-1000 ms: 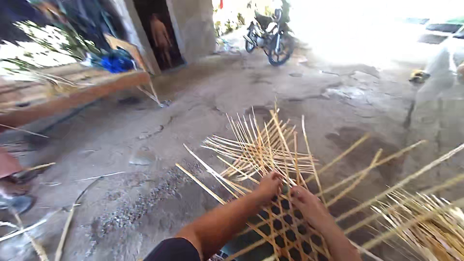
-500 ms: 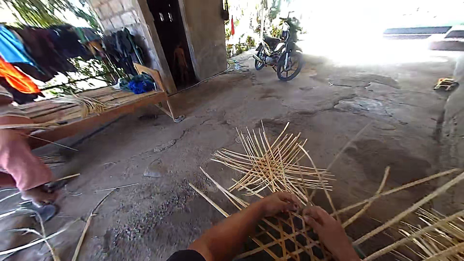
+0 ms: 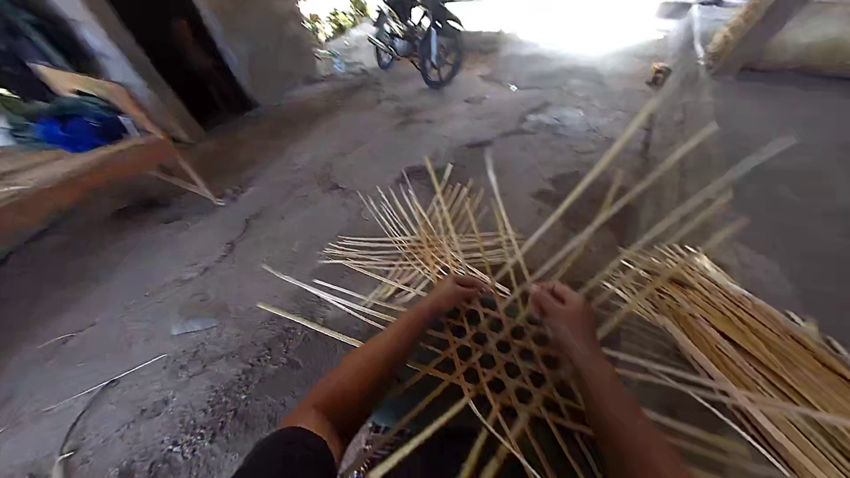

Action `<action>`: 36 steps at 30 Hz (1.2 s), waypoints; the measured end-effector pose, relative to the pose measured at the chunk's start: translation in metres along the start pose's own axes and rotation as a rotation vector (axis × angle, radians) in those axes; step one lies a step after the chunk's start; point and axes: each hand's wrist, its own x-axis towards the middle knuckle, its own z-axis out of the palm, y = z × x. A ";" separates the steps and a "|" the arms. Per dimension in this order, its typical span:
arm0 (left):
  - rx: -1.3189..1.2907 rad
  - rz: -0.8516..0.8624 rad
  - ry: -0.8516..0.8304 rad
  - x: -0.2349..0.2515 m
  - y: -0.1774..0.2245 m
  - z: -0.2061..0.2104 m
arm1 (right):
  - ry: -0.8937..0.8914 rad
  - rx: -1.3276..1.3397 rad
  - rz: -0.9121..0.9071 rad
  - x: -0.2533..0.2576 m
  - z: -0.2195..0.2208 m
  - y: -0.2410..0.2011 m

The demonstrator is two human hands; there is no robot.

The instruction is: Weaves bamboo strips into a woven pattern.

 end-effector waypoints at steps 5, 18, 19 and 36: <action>0.048 0.067 -0.006 -0.003 -0.004 0.011 | 0.235 0.113 0.184 0.024 -0.056 0.039; 0.020 0.142 -0.004 0.000 -0.017 0.019 | 0.192 0.736 0.391 0.032 -0.020 0.065; 0.014 0.140 -0.004 0.000 -0.018 0.018 | 0.318 0.776 0.386 0.030 -0.014 0.064; -0.074 0.187 -0.016 0.003 -0.031 0.013 | -0.398 0.475 0.377 0.075 -0.011 0.030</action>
